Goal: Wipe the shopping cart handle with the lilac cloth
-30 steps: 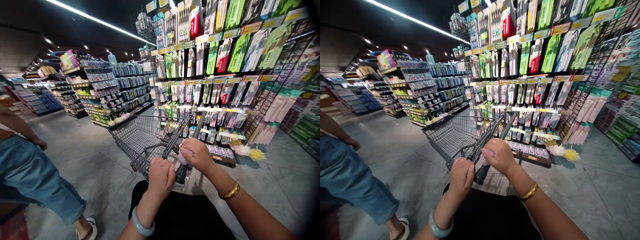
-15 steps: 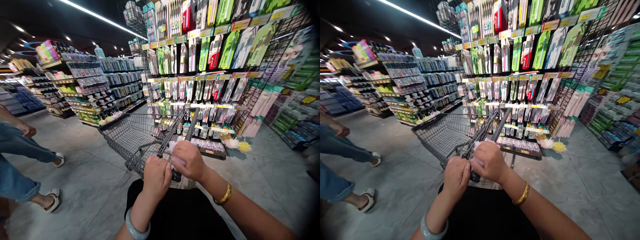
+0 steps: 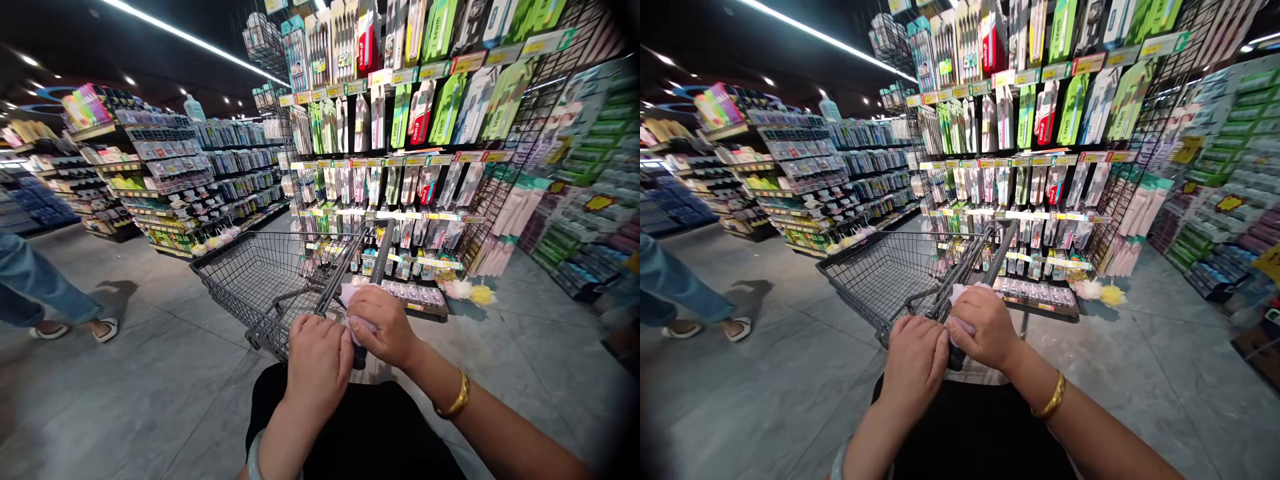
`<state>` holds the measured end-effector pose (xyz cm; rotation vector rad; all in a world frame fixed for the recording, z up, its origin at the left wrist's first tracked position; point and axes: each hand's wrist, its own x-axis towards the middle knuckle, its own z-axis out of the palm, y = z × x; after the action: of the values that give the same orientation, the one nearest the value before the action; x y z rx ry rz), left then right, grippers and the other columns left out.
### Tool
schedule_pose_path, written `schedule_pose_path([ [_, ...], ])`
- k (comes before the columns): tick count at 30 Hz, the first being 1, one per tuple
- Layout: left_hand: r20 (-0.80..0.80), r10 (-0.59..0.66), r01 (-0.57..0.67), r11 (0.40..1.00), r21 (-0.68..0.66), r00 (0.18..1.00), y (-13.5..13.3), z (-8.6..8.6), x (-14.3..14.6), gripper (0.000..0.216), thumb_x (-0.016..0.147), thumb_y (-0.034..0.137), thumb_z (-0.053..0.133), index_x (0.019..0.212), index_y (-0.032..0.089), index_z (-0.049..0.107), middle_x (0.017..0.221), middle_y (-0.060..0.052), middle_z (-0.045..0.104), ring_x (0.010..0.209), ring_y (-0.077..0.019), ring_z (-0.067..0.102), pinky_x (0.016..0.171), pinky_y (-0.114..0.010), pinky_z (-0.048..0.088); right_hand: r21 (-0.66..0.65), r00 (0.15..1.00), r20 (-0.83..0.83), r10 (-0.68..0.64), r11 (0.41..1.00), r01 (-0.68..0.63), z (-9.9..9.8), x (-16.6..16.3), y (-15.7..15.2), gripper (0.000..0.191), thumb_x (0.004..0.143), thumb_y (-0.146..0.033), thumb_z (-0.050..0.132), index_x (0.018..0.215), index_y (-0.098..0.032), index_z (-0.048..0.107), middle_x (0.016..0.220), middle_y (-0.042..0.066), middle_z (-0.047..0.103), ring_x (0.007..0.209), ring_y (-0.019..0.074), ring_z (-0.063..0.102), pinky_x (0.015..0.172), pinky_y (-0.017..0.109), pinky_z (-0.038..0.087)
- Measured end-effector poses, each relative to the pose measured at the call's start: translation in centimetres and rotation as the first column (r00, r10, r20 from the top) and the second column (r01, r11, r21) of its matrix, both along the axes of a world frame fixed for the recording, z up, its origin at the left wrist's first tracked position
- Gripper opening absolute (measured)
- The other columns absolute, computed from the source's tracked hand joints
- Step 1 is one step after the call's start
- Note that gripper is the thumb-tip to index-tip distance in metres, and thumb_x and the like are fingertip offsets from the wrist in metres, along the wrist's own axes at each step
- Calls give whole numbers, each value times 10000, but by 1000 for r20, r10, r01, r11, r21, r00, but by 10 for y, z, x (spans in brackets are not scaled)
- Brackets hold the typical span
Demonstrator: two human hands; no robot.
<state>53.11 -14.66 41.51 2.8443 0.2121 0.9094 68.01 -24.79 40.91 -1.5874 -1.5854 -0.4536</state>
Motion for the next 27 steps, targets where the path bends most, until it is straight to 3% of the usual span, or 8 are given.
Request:
schedule_pose_path([
  [3, -39, 45, -46, 999, -9, 998, -8, 4, 0, 334, 968, 362, 386, 748, 203, 581, 716, -41, 623, 721, -202, 549, 767, -383, 352, 15, 996, 10, 85, 996, -85, -3, -1, -1, 211, 915, -305, 451, 911, -211, 640, 904, 69, 675, 928, 220, 585, 899, 410, 444],
  [7, -139, 77, -79, 997, -12, 987, -11, 6, 3, 425, 929, 545, 425, 732, 201, 578, 661, -39, 615, 663, -206, 560, 674, -352, 333, -7, 997, 36, 66, 998, -65, -1, 42, 7, 272, 946, -328, 425, 844, -193, 639, 845, 67, 673, 867, 204, 590, 829, 370, 449],
  [10, -165, 89, -90, 996, 4, 982, -10, 7, 4, 407, 922, 510, 439, 678, 205, 551, 630, -28, 599, 650, -199, 563, 663, -347, 320, 14, 998, 25, -54, 998, 54, 2, 59, 14, 338, 966, -348, 399, 779, -184, 628, 786, 68, 650, 803, 192, 570, 763, 344, 434],
  [13, -171, 83, -83, 997, 8, 982, -6, 7, 2, 338, 903, 422, 465, 652, 205, 531, 615, -17, 588, 641, -188, 557, 661, -341, 315, -37, 993, 67, -97, 994, 99, 5, 42, 15, 340, 955, -369, 427, 740, -185, 616, 747, 60, 626, 763, 186, 540, 735, 338, 409],
  [17, -202, 68, -71, 998, -4, 977, 3, 9, -9, 285, 876, 357, 481, 637, 204, 512, 607, -11, 581, 625, -180, 538, 643, -330, 304, -97, 991, 122, 54, 994, -42, 7, 17, 14, 316, 952, -374, 423, 774, -191, 608, 772, 53, 627, 797, 184, 537, 764, 335, 402],
  [20, -232, 68, -73, 997, -12, 970, 8, 10, -17, 278, 881, 353, 471, 650, 204, 513, 625, -12, 593, 634, -184, 536, 662, -331, 318, -96, 983, 126, 137, 987, -125, 7, 30, 17, 344, 971, -385, 381, 793, -194, 605, 789, 51, 631, 788, 176, 531, 760, 327, 403],
  [24, -288, 66, -77, 997, -29, 955, 8, 15, -21, 275, 890, 366, 457, 681, 206, 537, 659, -19, 620, 668, -198, 562, 700, -344, 349, -14, 998, 58, 12, 1000, -11, 6, 48, 24, 370, 978, -370, 372, 753, -186, 602, 744, 53, 616, 754, 173, 523, 728, 323, 397],
  [27, -344, 71, -87, 996, -31, 936, 4, 22, -19, 264, 887, 385, 465, 727, 207, 577, 690, -23, 649, 683, -209, 592, 764, -375, 377, 16, 998, 41, -56, 998, 55, 2, 28, 25, 334, 954, -362, 422, 745, -184, 613, 745, 55, 613, 771, 182, 530, 745, 337, 395],
])
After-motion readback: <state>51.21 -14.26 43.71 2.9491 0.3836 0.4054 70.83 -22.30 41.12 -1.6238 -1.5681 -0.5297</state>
